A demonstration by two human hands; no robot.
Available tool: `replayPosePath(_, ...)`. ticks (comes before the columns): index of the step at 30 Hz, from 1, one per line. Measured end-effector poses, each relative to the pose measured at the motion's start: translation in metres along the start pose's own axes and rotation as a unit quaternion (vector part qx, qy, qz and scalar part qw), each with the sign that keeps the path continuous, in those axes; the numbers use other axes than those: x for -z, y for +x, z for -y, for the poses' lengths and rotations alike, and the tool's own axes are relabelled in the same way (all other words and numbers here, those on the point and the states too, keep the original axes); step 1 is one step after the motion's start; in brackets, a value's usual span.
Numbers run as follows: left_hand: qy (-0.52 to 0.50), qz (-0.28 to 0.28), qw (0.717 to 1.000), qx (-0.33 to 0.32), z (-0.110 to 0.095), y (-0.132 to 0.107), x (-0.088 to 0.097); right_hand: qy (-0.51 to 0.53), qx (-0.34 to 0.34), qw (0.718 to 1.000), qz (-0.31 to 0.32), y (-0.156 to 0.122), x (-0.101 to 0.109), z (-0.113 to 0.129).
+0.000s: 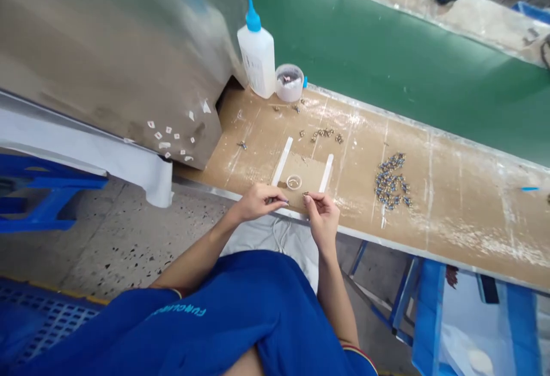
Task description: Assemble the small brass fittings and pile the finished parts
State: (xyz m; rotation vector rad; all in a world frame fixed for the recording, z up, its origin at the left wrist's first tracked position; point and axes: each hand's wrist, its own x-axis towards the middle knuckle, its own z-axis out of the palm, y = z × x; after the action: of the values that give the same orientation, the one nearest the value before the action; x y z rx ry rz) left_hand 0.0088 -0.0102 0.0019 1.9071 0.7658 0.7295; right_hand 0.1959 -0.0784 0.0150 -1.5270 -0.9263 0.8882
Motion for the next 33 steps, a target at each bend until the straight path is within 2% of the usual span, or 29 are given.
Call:
replayPosePath(5, 0.046, 0.003, 0.999, -0.012, 0.003, -0.001, -0.005, 0.008, -0.006, 1.0, 0.017, -0.012, -0.01, -0.009)
replayPosePath(15, 0.064, 0.011, 0.998, -0.019, 0.005, 0.0, -0.005, -0.006, -0.023, 0.996, 0.081, -0.014, -0.009, -0.015)
replayPosePath(25, 0.078, 0.037, 0.996, -0.037, 0.007, -0.002, -0.003, -0.052, -0.034, 0.986, 0.156, -0.009, -0.001, -0.007)
replayPosePath(33, 0.096, 0.06, 0.992, -0.061, 0.011, -0.002, -0.001, -0.103, 0.001, 0.976, 0.192, -0.006, -0.002, 0.002)
